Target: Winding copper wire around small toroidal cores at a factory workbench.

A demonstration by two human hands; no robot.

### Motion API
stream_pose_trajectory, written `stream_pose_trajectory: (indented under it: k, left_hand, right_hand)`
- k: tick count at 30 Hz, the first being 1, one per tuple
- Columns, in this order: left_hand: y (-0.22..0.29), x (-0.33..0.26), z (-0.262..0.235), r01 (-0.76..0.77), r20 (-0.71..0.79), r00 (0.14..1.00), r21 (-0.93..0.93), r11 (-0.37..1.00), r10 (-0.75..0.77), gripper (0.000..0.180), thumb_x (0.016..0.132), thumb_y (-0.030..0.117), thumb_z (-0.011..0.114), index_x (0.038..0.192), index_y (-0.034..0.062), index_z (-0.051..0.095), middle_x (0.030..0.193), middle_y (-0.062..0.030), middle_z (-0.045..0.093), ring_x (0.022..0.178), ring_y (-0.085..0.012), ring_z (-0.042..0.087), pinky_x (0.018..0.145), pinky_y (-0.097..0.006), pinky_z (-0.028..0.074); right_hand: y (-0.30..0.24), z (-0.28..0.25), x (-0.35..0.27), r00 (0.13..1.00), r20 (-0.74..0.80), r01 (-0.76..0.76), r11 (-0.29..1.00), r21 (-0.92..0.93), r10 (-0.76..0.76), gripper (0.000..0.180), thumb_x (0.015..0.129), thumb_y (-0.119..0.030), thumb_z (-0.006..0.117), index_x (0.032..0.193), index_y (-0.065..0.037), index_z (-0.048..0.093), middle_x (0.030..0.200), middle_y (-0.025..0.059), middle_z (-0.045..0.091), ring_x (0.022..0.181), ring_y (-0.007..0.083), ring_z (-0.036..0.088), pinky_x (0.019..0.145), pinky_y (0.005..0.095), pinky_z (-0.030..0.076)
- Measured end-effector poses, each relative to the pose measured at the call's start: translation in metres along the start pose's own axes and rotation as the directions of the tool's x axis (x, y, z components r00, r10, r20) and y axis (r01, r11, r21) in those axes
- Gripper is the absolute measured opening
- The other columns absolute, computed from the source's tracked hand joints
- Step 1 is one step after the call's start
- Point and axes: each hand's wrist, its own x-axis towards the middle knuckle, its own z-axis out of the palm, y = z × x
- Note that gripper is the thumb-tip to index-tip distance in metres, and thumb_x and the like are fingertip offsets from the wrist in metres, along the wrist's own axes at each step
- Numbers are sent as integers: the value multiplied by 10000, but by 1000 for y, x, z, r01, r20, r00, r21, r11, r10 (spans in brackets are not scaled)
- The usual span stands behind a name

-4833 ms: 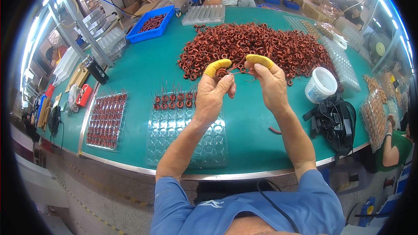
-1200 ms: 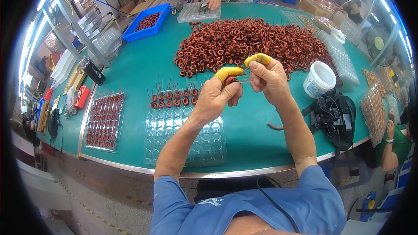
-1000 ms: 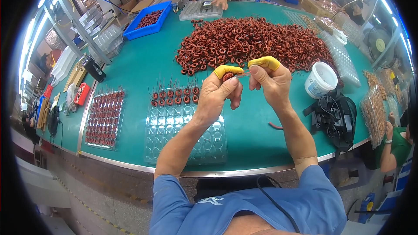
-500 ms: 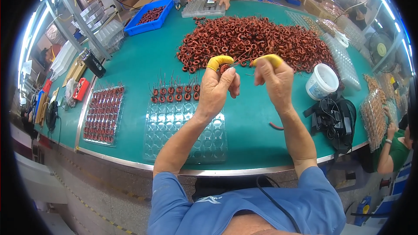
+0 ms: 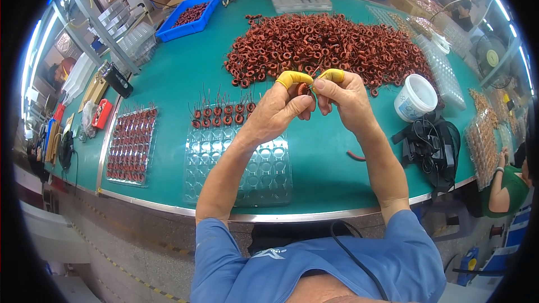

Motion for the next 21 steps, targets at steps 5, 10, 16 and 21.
stream_pose_trajectory:
  k: [5,10,16,21]
  left_hand:
    - [-5,-1,-2,38,60,998,-131,991,-30,343,959,198,583,1193,2,427,875,-75,591,752,-130,579,693,-274,497]
    - [-6,-2,-1,-34,108,992,-262,964,65,397,922,243,646,1178,21,438,828,-81,601,699,-139,595,655,-276,498]
    - [-6,-4,2,-48,119,988,-383,923,101,398,916,255,651,1169,29,442,789,-75,591,656,-139,584,630,-268,488]
    - [-11,-3,7,-118,-20,993,-207,971,117,412,905,206,664,1199,18,447,826,-85,591,677,-170,603,585,-267,469]
  right_hand:
    - [-3,5,-8,994,-26,100,986,-134,-104,154,887,-149,652,830,-6,647,640,27,618,548,71,560,498,218,440]
    - [-6,10,-13,971,-20,228,944,-238,-239,131,877,-111,657,834,13,662,645,37,642,549,73,575,497,221,453]
    - [-7,15,-18,803,47,508,641,-576,-594,82,835,-76,704,833,2,677,659,63,654,541,99,591,491,238,449]
    - [-4,15,-13,696,79,584,499,-640,-713,86,811,-78,728,827,-8,680,667,79,630,524,161,595,476,260,448]
